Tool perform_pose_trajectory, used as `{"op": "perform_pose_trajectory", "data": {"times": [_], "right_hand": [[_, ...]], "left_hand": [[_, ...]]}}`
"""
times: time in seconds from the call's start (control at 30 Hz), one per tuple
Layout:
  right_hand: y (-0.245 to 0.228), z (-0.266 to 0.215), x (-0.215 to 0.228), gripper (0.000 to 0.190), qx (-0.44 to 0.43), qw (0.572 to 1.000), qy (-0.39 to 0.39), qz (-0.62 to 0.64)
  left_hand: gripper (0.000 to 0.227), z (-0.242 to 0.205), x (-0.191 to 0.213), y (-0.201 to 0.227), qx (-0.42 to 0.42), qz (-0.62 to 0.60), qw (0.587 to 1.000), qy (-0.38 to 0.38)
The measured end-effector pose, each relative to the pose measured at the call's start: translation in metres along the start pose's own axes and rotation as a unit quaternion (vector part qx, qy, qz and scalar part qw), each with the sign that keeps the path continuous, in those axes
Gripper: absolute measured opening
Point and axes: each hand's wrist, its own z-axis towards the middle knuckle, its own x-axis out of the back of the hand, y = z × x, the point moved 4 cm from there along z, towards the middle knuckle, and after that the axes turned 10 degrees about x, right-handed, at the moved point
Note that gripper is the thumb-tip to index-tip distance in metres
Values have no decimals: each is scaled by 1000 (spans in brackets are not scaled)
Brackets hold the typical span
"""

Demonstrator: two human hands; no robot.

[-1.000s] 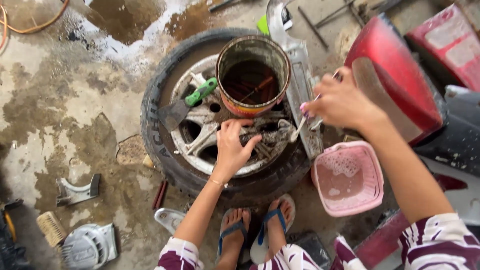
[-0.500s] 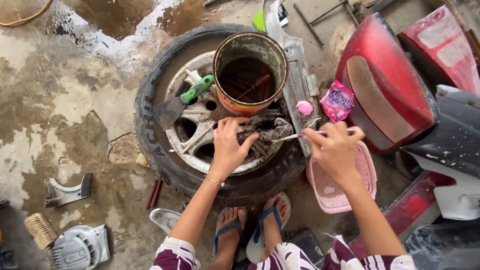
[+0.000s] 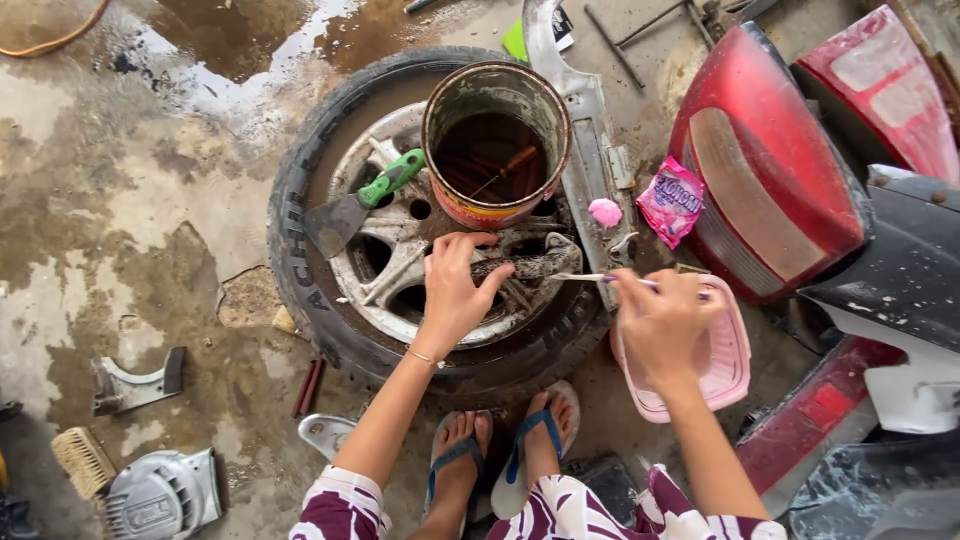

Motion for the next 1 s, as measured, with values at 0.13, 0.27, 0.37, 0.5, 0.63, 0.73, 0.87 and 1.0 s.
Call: {"op": "perform_pose_trajectory", "data": {"times": [0.13, 0.27, 0.37, 0.5, 0.63, 0.73, 0.87, 1.0], "right_hand": [[9, -5, 5, 5, -5, 1000, 18, 1], [31, -26, 27, 6, -36, 996, -36, -69], [16, -44, 41, 30, -156, 958, -220, 94], [-26, -62, 26, 29, -187, 916, -200, 293], [-64, -54, 3, 39, -177, 885, -229, 365], [-82, -29, 0, 43, -168, 900, -181, 359], [-93, -36, 20, 46, -210, 887, -173, 372], [-88, -38, 4, 40, -198, 901, -164, 349]], "left_hand": [[36, -1, -2, 1, -3, 5, 1000, -1], [37, 1, 3, 3, 7, -2, 1000, -4], [41, 2, 5, 13, 45, 40, 998, -15], [41, 2, 2, 11, 40, 47, 998, -14], [43, 2, 4, 12, 37, 57, 998, -8], [44, 4, 4, 12, 32, 60, 998, -9], [50, 1, 4, 14, 34, 56, 998, -14], [50, 2, 2, 9, 37, 58, 997, -25]]}}
